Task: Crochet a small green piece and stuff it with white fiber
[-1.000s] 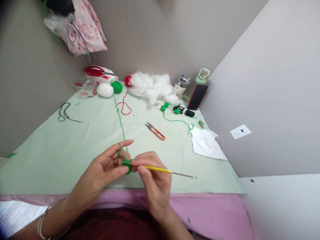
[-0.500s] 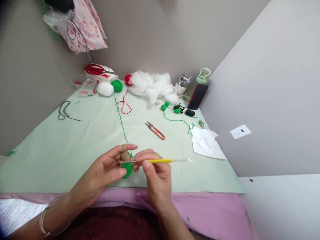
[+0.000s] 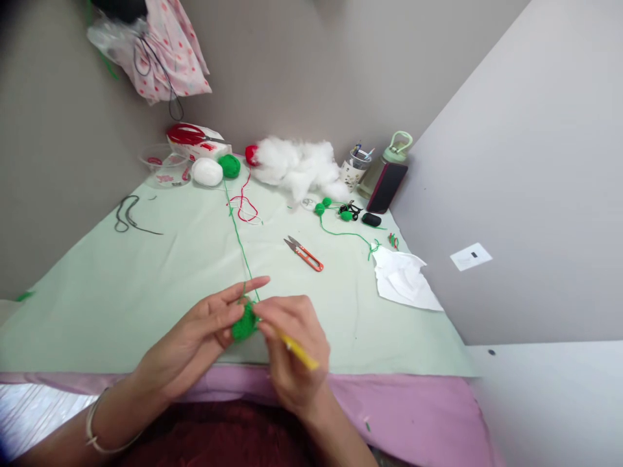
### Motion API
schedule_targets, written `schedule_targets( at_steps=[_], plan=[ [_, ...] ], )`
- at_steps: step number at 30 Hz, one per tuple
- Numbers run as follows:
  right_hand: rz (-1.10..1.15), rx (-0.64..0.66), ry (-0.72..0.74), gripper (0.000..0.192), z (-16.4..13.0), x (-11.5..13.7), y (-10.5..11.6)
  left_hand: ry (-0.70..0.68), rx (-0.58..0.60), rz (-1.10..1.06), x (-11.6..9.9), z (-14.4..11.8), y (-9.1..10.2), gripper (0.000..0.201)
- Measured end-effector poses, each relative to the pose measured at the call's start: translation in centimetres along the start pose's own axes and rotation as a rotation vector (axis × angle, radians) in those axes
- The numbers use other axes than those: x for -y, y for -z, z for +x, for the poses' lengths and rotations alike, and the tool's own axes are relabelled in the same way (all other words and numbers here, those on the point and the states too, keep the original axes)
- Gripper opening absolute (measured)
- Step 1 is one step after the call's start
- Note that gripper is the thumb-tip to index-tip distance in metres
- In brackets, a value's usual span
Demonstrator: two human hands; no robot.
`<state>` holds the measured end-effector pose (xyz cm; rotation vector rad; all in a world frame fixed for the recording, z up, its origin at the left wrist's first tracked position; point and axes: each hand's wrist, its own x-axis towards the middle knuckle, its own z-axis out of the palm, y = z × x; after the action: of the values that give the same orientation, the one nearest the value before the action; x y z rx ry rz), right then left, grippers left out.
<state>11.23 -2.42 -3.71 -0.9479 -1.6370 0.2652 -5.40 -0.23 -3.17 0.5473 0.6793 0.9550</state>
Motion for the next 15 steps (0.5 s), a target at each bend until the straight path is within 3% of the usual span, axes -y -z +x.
schedule_targets(
  at_steps=[4, 9, 15],
  plan=[
    [0.352, -0.081, -0.270, 0.022, 0.82, -0.17, -0.21, -0.125, -0.042, 0.062, -0.19, -0.06, -0.16, 0.039],
    [0.405, 0.003, -0.302, 0.017, 0.89, -0.34, -0.71, -0.203, 0.005, 0.214, 0.25, -0.42, -0.36, 0.049],
    [0.574, -0.043, -0.443, 0.017, 1.01, -0.93, -0.53, -0.206, 0.049, 0.271, 0.27, -0.57, 0.25, 0.051]
  ],
)
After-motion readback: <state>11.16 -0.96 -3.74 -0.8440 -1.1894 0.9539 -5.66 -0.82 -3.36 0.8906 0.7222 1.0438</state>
